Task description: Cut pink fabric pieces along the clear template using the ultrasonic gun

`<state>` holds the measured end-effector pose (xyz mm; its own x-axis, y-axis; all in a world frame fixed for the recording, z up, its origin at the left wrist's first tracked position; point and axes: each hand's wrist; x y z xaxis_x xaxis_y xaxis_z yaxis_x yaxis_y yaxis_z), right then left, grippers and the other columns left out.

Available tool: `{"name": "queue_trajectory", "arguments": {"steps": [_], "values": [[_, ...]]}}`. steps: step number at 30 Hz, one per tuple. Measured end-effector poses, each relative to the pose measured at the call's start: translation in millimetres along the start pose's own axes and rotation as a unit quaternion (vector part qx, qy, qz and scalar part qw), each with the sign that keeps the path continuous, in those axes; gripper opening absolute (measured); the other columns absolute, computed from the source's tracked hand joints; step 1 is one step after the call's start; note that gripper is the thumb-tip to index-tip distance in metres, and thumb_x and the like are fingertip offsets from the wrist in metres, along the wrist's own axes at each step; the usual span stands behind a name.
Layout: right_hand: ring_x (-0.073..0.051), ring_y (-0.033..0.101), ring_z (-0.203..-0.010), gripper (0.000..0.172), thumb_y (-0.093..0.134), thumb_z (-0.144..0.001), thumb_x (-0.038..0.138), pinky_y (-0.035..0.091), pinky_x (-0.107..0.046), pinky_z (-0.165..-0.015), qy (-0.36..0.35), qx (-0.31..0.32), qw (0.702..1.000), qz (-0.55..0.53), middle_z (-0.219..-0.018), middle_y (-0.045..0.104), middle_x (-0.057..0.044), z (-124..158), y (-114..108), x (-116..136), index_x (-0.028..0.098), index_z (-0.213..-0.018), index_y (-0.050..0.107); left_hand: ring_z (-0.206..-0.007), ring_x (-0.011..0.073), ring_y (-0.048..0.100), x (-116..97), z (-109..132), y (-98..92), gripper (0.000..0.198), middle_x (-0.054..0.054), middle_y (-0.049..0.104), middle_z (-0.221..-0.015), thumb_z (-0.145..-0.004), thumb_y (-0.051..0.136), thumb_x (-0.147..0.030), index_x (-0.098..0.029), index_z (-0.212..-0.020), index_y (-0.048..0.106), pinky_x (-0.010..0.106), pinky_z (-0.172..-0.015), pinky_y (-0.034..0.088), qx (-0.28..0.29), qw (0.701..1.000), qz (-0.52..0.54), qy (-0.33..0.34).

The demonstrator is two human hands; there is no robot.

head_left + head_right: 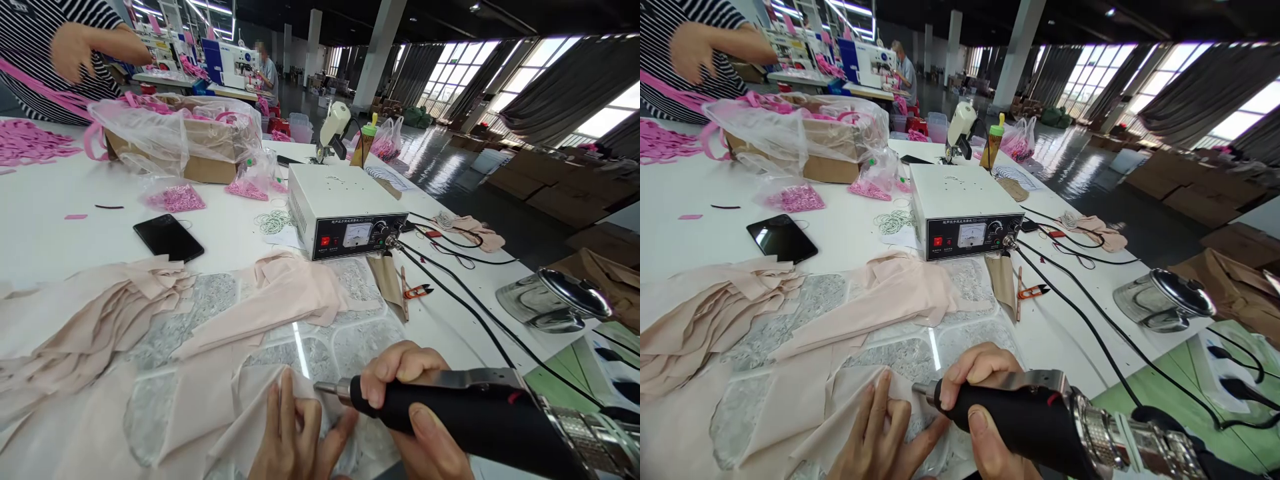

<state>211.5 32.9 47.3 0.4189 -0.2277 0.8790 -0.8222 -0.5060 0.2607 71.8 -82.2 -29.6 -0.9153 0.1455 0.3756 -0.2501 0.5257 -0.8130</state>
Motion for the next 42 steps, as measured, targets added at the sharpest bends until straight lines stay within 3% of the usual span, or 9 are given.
{"name": "queue_trajectory", "arguments": {"steps": [3, 8, 14, 20, 22, 25, 28, 42], "values": [[-0.014, 0.061, -0.066, 0.014, 0.058, -0.095, 0.038, 0.056, -0.033, -0.059, -0.012, -0.005, 1.000, -0.018, -0.091, 0.056, -0.001, -4, 5, -3, 0.026, -0.102, 0.058, -0.104, 0.0417, 0.069, -3, 0, -1.0, 0.076, 0.008, 0.067, -0.086, -0.099, 0.019, -0.077, -0.033, -0.159, 0.034, 0.057, -0.096, 0.045, 0.005, 0.999, 0.010, -0.030], [-0.015, 0.060, -0.067, 0.013, 0.058, -0.095, 0.037, 0.056, -0.034, -0.060, -0.011, -0.008, 1.000, -0.014, -0.089, 0.056, -0.001, -9, 12, -4, 0.026, -0.101, 0.059, -0.100, 0.0410, 0.070, -3, 0, -1.8, 0.078, 0.007, 0.066, -0.083, -0.097, 0.023, -0.079, -0.032, -0.159, 0.035, 0.057, -0.092, 0.045, 0.003, 1.000, -0.005, -0.001], [-0.016, 0.060, -0.069, 0.013, 0.058, -0.096, 0.039, 0.056, -0.036, -0.066, 0.012, -0.008, 1.000, -0.011, -0.088, 0.057, -0.001, -9, 17, -4, 0.027, -0.100, 0.057, -0.105, 0.0432, 0.068, -18, 3, 6.5, 0.087, 0.007, 0.068, -0.086, -0.091, 0.030, -0.086, -0.033, -0.160, 0.031, 0.061, -0.095, 0.044, -0.005, 0.996, 0.040, -0.075], [-0.014, 0.060, -0.068, 0.009, 0.057, -0.097, 0.036, 0.055, -0.033, -0.064, 0.015, 0.002, 1.000, -0.007, -0.089, 0.057, 0.000, -8, 17, -4, 0.027, -0.097, 0.057, -0.107, 0.0431, 0.068, -23, 4, 8.4, 0.080, 0.008, 0.068, -0.088, -0.095, 0.024, -0.082, -0.034, -0.159, 0.034, 0.063, -0.096, 0.045, -0.001, 0.996, 0.035, -0.082], [-0.014, 0.060, -0.067, 0.010, 0.058, -0.096, 0.036, 0.054, -0.032, -0.064, 0.014, 0.005, 1.000, -0.003, -0.088, 0.057, 0.000, -9, 18, -4, 0.027, -0.096, 0.056, -0.106, 0.0420, 0.069, -22, 3, 5.9, 0.073, 0.007, 0.068, -0.086, -0.100, 0.025, -0.075, -0.034, -0.159, 0.033, 0.062, -0.096, 0.046, -0.002, 0.996, 0.030, -0.085], [-0.015, 0.060, -0.070, 0.011, 0.057, -0.096, 0.038, 0.055, -0.033, -0.065, 0.016, 0.007, 1.000, -0.004, -0.088, 0.057, 0.000, -10, 19, -5, 0.027, -0.098, 0.056, -0.104, 0.0383, 0.071, -18, 0, 1.0, 0.057, 0.003, 0.067, -0.083, -0.106, 0.041, -0.051, -0.034, -0.160, 0.030, 0.057, -0.097, 0.048, -0.004, 0.995, 0.024, -0.096], [-0.016, 0.061, -0.070, 0.011, 0.055, -0.097, 0.038, 0.056, -0.034, -0.064, 0.007, 0.004, 1.000, -0.009, -0.088, 0.056, -0.001, -10, 22, -8, 0.027, -0.100, 0.056, -0.103, 0.0365, 0.073, -15, -2, -2.8, 0.058, 0.001, 0.067, -0.082, -0.103, 0.050, -0.033, -0.036, -0.158, 0.032, 0.053, -0.098, 0.049, -0.004, 0.994, 0.030, -0.103], [-0.015, 0.059, -0.067, 0.014, 0.057, -0.095, 0.039, 0.056, -0.034, -0.063, -0.015, 0.001, 1.000, 0.012, -0.088, 0.057, -0.001, -11, 23, -22, 0.028, -0.103, 0.055, -0.103, 0.0378, 0.073, -13, -4, -4.4, 0.061, 0.002, 0.066, -0.080, -0.101, 0.041, -0.021, -0.034, -0.159, 0.029, 0.051, -0.099, 0.048, -0.004, 0.995, 0.026, -0.098]]}}
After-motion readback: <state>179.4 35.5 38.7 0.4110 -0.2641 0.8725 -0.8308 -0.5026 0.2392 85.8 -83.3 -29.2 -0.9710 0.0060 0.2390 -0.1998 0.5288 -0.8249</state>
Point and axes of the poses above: each hand's wrist, its own z-axis away from the middle knuckle, its own y-axis out of the palm, x = y × z
